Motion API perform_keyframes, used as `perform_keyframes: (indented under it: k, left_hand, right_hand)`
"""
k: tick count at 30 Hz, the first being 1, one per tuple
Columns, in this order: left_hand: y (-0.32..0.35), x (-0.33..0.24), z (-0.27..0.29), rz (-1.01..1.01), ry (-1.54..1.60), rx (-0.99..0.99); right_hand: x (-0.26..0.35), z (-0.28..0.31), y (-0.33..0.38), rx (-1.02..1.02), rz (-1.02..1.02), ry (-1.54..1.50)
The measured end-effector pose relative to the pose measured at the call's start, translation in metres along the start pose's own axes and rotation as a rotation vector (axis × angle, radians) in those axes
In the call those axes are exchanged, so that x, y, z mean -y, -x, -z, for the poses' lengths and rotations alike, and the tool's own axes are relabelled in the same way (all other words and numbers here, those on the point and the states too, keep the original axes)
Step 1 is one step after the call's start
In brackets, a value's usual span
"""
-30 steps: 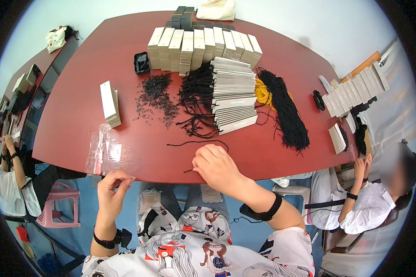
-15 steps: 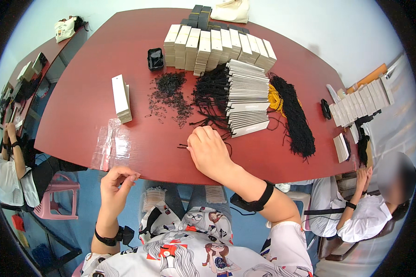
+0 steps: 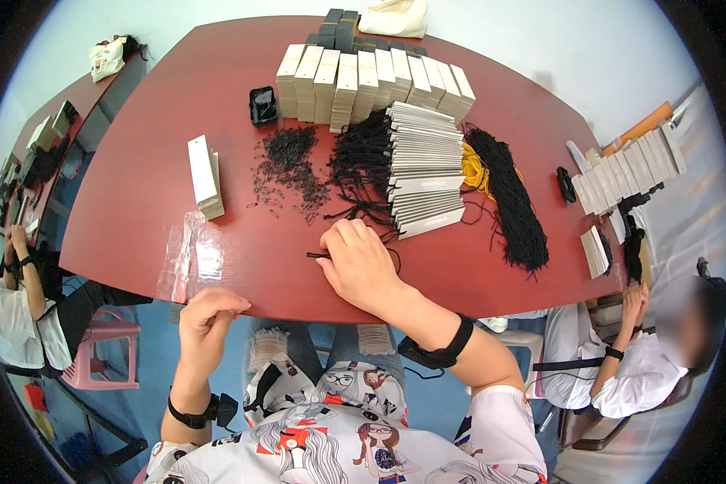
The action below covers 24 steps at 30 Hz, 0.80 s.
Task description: Assembling black strings into paper tags at a table.
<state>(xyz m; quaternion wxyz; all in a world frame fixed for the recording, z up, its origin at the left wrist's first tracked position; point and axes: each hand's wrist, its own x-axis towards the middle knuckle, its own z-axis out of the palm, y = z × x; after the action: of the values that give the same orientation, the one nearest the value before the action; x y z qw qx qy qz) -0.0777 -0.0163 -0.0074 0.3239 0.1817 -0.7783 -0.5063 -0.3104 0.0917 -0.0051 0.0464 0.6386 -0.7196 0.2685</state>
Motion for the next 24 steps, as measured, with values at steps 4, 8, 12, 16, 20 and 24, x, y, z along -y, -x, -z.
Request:
perform_keyframes:
  k: [4,8,12,16,20,24]
  left_hand:
    - [-0.010,-0.009,-0.010,0.088,0.001,0.040]
    - [-0.023,-0.029,-0.021,0.143,0.027,0.021]
    - [-0.026,-0.042,-0.022,-0.065,-0.123,0.029]
    - [-0.023,-0.058,-0.023,-0.137,-0.101,0.033]
    - [-0.021,-0.057,-0.018,-0.355,-0.250,0.027]
    - [-0.020,-0.058,-0.012,-0.441,-0.266,0.048]
  right_hand:
    - [-0.004,-0.008,0.001,0.048,0.059,-0.011]
    - [0.014,-0.003,0.004,0.035,0.036,-0.304]
    - [0.055,0.030,0.010,0.048,0.029,-0.527]
    - [0.071,0.044,0.013,0.129,0.010,-0.667]
    - [0.074,0.047,0.015,0.210,-0.045,-0.826]
    - [0.073,0.048,0.016,0.350,-0.139,-1.060]
